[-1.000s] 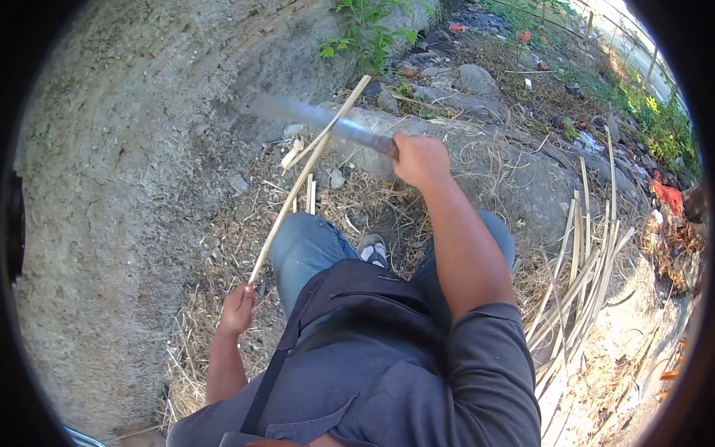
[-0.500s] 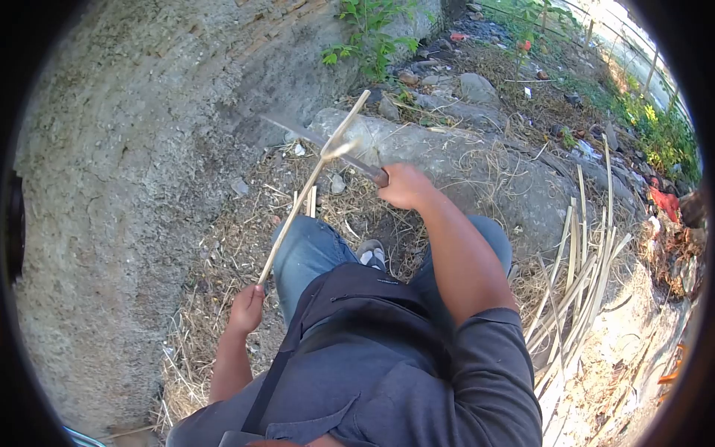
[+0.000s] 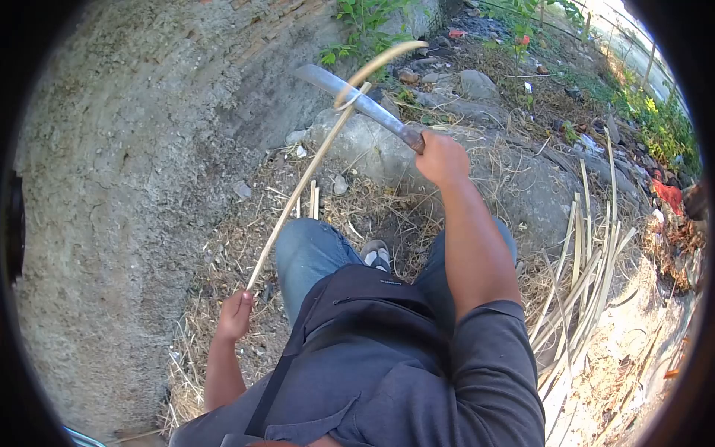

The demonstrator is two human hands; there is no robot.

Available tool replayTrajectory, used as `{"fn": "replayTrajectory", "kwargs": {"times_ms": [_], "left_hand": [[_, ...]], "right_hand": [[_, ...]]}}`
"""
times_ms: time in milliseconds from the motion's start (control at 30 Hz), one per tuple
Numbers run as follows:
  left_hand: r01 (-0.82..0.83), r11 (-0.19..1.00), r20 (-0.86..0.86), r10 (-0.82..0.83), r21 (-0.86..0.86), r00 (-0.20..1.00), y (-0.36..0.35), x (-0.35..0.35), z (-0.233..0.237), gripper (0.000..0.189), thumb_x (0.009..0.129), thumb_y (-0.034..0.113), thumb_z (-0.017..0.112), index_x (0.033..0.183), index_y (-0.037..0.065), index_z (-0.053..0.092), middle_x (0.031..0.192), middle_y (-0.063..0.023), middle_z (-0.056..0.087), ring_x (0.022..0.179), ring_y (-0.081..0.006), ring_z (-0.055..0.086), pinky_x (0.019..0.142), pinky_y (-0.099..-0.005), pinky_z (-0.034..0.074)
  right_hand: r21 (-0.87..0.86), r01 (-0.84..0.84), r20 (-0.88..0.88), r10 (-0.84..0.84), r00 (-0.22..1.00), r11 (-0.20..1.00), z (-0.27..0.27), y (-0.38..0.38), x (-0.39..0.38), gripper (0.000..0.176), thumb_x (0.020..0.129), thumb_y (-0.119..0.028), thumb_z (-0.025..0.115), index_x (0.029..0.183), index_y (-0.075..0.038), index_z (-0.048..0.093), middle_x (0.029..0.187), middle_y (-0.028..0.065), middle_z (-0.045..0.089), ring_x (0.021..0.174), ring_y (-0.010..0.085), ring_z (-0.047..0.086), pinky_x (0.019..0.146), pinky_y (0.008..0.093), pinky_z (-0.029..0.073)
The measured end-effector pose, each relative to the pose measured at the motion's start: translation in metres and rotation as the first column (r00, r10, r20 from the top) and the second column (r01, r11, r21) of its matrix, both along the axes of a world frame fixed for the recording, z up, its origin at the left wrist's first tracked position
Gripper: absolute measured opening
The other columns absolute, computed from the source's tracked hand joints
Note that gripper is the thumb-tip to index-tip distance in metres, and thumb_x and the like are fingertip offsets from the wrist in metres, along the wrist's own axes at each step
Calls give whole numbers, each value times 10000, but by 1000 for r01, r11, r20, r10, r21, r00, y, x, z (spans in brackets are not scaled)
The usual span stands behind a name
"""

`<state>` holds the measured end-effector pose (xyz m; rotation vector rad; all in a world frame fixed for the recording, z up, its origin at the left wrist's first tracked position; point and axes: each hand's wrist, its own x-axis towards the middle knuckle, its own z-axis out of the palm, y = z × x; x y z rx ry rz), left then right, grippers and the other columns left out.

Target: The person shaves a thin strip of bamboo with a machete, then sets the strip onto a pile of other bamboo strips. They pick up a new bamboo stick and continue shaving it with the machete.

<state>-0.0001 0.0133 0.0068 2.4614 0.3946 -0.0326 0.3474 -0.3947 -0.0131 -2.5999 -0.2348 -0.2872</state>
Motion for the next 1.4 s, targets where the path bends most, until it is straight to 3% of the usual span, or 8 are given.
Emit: {"fn": "replayTrajectory", "kwargs": {"times_ms": [133,333,500,833,967,1133,1233,1400], "left_hand": [[-37,999,-4,38,37,999,1,4,-8,443,1102,356,447,816,38,563,658,-5,489,622,-115,435,575,-322,392],[-10,1000,13,10,-23,1000,-4,-4,-33,430,1094,350,460,880,3,598,688,-97,560,634,-191,510,617,-359,441],[-55,998,32,55,-18,998,-18,15,-34,433,1095,359,455,884,9,599,677,-89,554,629,-187,510,611,-366,443],[-48,985,18,52,-163,998,-14,30,-29,424,1106,355,444,831,52,555,660,25,493,592,-98,448,549,-290,393],[-28,999,-33,26,-42,999,-7,9,-10,396,1091,341,479,890,20,593,663,-38,521,612,-136,472,587,-340,427],[2,996,19,0,-91,1000,15,-22,-18,409,1100,376,452,890,54,592,665,26,495,583,-76,421,537,-272,370],[-98,945,43,117,-312,992,18,-16,-27,422,1110,381,421,837,82,542,647,42,445,552,-57,374,500,-252,324],[-94,897,79,141,-432,987,9,3,-32,418,1117,383,395,815,108,484,625,54,394,525,-48,333,462,-239,276]], "right_hand": [[-23,-4,-124,1,992,1000,-2,5,-7,255,805,-224,682,1024,-96,699,963,188,735,918,379,711,804,511,552],[501,-84,-535,385,752,861,-16,14,-1,304,783,-247,694,1015,-51,695,959,210,728,933,395,700,801,485,537],[148,-206,-109,223,969,967,-10,39,-30,211,791,-234,692,920,-70,668,873,181,716,869,389,705,785,516,536],[-273,-577,268,636,723,770,-11,56,-41,154,707,-213,722,838,-162,660,723,76,695,730,316,689,762,439,515],[-49,-195,67,198,978,980,-13,17,-5,173,788,-225,684,930,-126,672,797,134,715,803,367,707,789,518,538],[250,339,-209,-291,934,907,-59,-14,37,254,843,-224,657,1014,-38,680,866,179,716,727,338,706,683,470,546],[679,442,-504,-66,861,587,-65,-13,43,203,805,-159,670,930,0,652,789,113,671,632,234,648,589,397,507],[857,430,-455,26,890,285,-55,-12,37,143,767,-114,677,841,-5,621,717,65,595,573,171,562,540,352,449]]}}
